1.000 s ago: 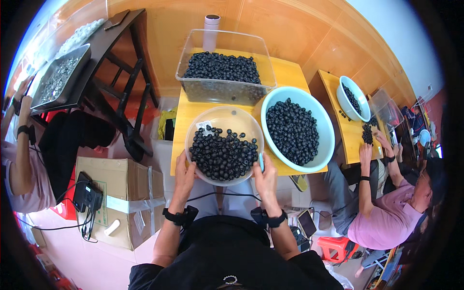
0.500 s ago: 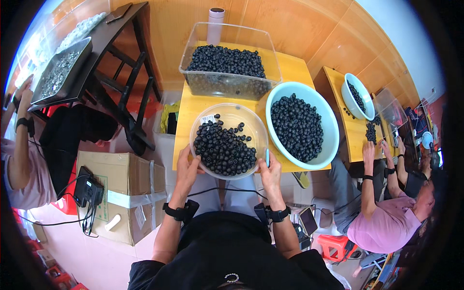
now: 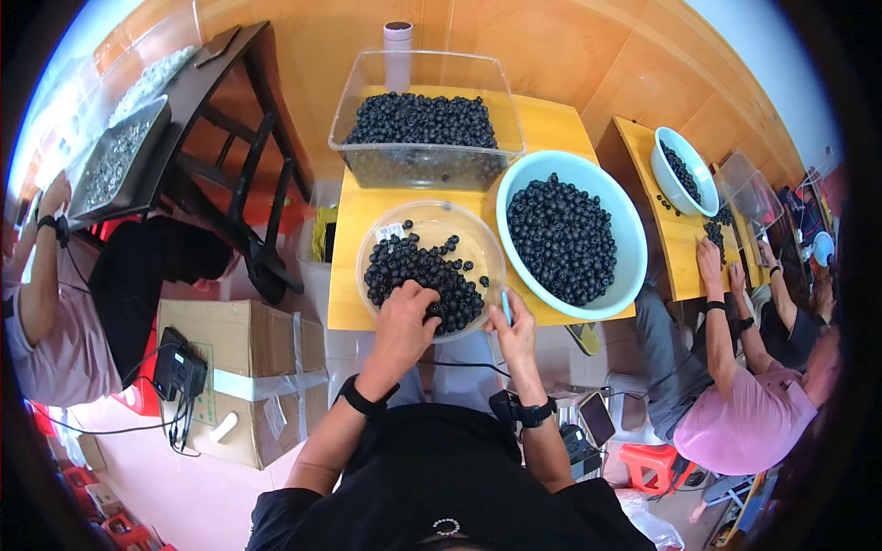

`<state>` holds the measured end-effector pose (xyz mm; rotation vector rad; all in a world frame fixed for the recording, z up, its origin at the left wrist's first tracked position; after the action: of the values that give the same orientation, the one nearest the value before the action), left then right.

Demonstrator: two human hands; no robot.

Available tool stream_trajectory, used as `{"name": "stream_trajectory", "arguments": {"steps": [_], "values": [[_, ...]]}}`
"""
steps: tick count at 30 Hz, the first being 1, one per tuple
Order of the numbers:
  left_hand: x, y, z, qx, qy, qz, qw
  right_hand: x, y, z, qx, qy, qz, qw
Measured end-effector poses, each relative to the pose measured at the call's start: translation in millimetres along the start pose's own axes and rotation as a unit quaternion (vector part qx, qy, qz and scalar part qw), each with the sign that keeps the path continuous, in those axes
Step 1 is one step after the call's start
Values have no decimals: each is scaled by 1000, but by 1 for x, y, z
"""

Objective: Sorting and inspecting small black plastic components using a handheld tool.

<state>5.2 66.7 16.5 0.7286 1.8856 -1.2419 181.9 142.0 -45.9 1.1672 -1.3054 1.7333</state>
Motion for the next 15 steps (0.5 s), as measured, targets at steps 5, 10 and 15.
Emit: {"name": "stream_trajectory", "arguments": {"steps": [5,10,15], "values": [[3,15,-3,34,34,-51,998,1,-5,3,-6,-14,5,1000],[14,4,-9,-21,39,27,999,5,-10,6,-33,-15,-5,999],[28,-3,-14,41,-167,509,844,9,-19,13,-51,-25,20,998]]}}
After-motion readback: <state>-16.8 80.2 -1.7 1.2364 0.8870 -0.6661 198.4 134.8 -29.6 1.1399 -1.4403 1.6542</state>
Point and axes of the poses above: each hand's wrist, its own z-axis away from the middle knuckle, its own y-axis out of the palm, x = y × z, the point moved 5 cm from there along -z, towards the middle knuckle, and after that the axes turned 13 degrees about z, right-handed, at the moved point
